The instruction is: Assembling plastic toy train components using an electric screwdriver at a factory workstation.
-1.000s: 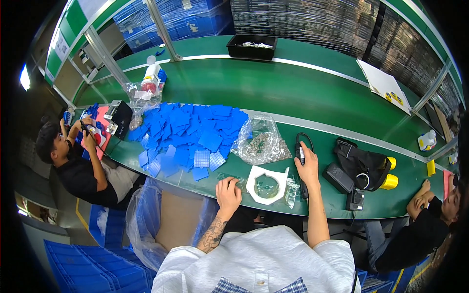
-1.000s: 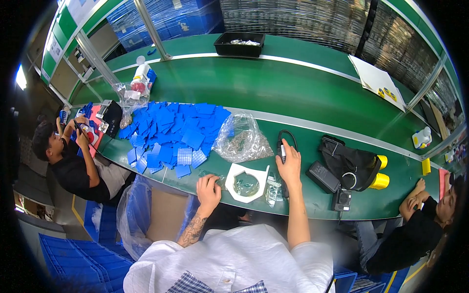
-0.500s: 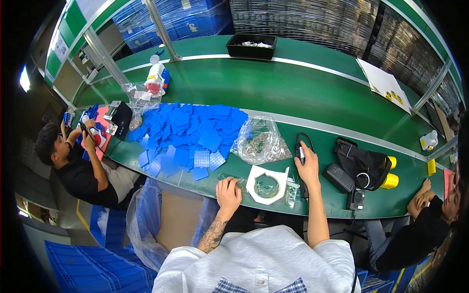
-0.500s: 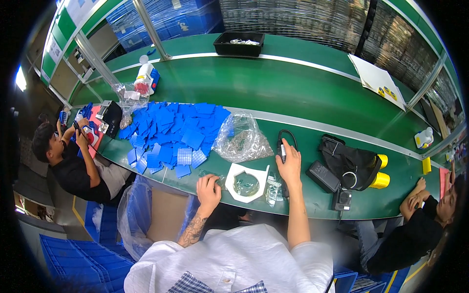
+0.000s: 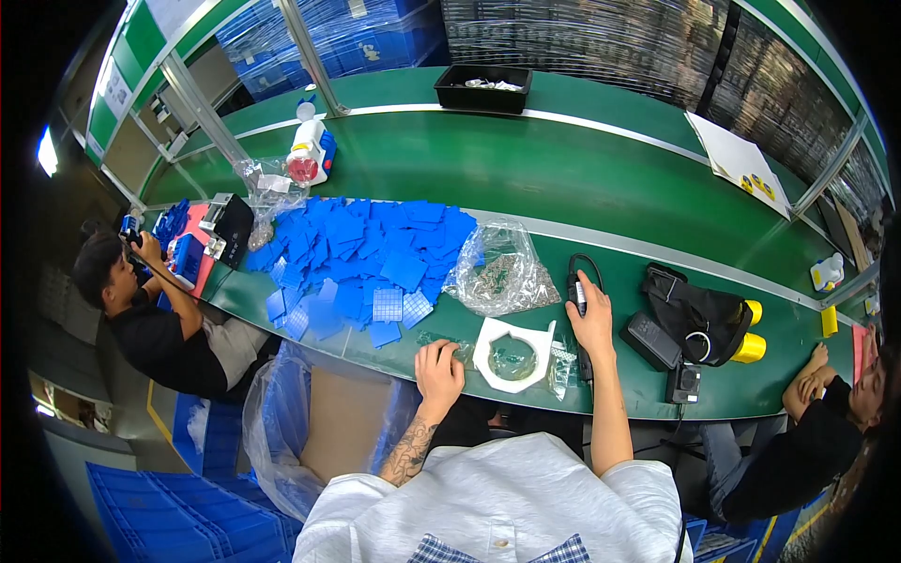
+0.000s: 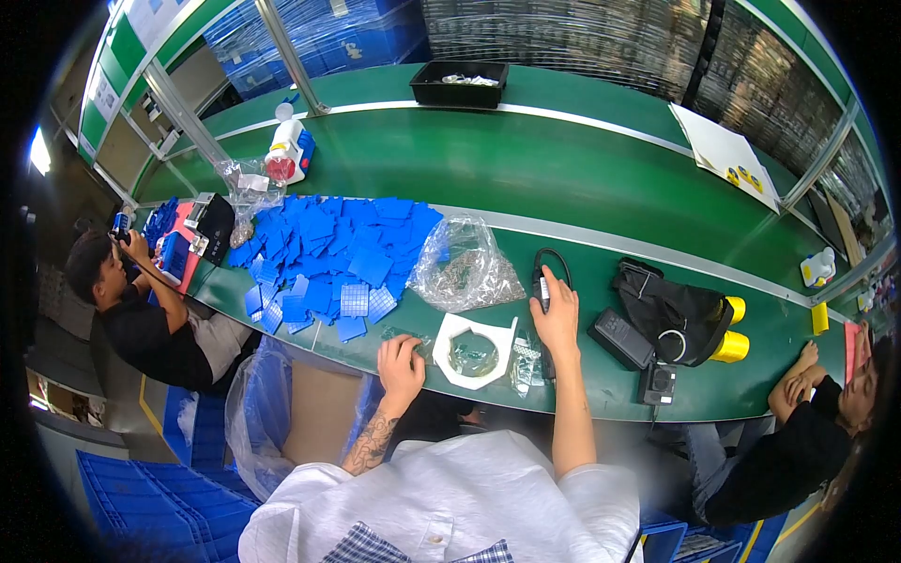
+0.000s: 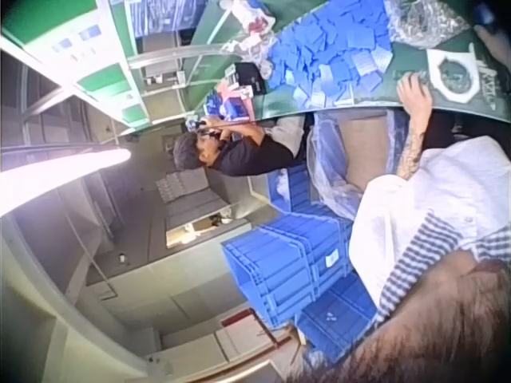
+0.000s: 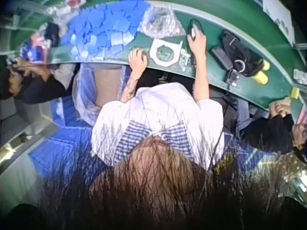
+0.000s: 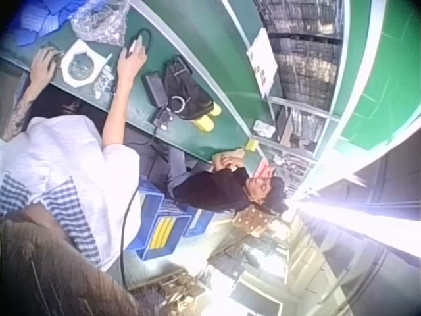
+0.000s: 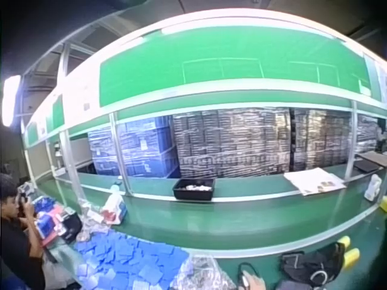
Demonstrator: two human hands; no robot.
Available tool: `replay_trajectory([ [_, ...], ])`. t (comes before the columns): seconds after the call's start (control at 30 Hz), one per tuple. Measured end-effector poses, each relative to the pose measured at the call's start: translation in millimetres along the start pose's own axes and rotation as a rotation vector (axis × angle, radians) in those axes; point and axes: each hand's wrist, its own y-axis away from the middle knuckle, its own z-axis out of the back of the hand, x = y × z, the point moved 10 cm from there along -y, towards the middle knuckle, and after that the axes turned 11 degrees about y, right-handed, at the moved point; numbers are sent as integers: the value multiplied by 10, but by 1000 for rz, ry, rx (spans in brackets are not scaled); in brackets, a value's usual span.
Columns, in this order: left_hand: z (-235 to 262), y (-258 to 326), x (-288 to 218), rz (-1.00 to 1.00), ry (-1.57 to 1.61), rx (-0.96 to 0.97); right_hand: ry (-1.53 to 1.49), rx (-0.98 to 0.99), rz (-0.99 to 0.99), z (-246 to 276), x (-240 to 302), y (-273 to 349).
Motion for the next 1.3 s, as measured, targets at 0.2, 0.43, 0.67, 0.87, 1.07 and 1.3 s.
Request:
replay_trajectory([
  [0.2,34,-9,14,6,-20,-1,-1,-8,18,-33,43,-38],
  [0.43,-17,5,-7,-2,-13,37,-25,-65,43,55,13,22],
  [0.67,49,65,7,15,31,18,-51,6,-3,-71,-48,30],
  [0.87,79,27,-7,6,35,-13,-57,14,-7,-65,-29,-12],
  [1.07,60,31,-8,13,40,-13,-42,22,-15,-44,-14,-8],
  [1.3,117,23,-35,3,51,-50,-58,1,-1,-6,27,16],
])
